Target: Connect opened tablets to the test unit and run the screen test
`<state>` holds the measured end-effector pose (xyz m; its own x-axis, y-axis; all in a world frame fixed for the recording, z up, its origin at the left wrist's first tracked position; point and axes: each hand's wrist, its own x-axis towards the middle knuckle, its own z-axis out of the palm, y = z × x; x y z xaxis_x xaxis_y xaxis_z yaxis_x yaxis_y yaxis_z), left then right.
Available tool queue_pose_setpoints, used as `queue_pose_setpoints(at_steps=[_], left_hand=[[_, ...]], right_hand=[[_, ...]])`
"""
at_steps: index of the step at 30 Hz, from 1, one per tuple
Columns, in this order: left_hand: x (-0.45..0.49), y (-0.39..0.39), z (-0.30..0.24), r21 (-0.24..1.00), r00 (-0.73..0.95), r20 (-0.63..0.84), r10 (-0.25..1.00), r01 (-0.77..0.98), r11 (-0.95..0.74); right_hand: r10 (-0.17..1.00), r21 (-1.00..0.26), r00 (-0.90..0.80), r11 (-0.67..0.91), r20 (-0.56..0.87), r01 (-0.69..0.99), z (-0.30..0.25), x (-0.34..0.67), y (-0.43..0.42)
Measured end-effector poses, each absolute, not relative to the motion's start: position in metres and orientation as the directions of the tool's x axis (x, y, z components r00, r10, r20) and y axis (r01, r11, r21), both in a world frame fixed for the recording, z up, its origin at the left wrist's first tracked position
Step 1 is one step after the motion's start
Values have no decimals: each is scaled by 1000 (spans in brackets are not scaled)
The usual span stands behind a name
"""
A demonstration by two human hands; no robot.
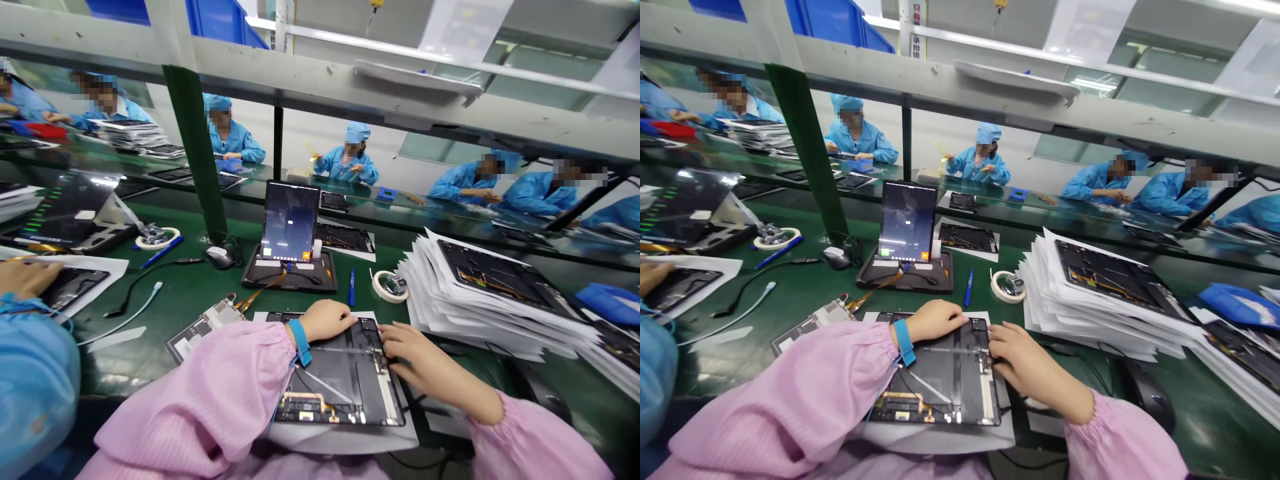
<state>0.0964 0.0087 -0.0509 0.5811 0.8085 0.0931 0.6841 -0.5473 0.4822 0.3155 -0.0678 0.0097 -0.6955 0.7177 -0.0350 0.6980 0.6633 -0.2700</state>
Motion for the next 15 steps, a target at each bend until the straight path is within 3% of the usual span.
queue_pose_setpoints(at_steps=[4,9,12,15], left_hand=[[94,10,-52,495,574,103,813,679,-542],[97,4,-52,520,561,137,816,660,-541],[94,4,-40,504,514,290,807,635,-585],[72,16,-19,465,337,486,807,682,-564]], right_hand=[[722,-296,-684,634,-104,714,9,330,-65],[829,-348,-545,478,-125,807,14,357,-55],[850,-434,-526,459,-41,775,18,336,-24],[942,-483,-327,322,76,814,7,292,22]])
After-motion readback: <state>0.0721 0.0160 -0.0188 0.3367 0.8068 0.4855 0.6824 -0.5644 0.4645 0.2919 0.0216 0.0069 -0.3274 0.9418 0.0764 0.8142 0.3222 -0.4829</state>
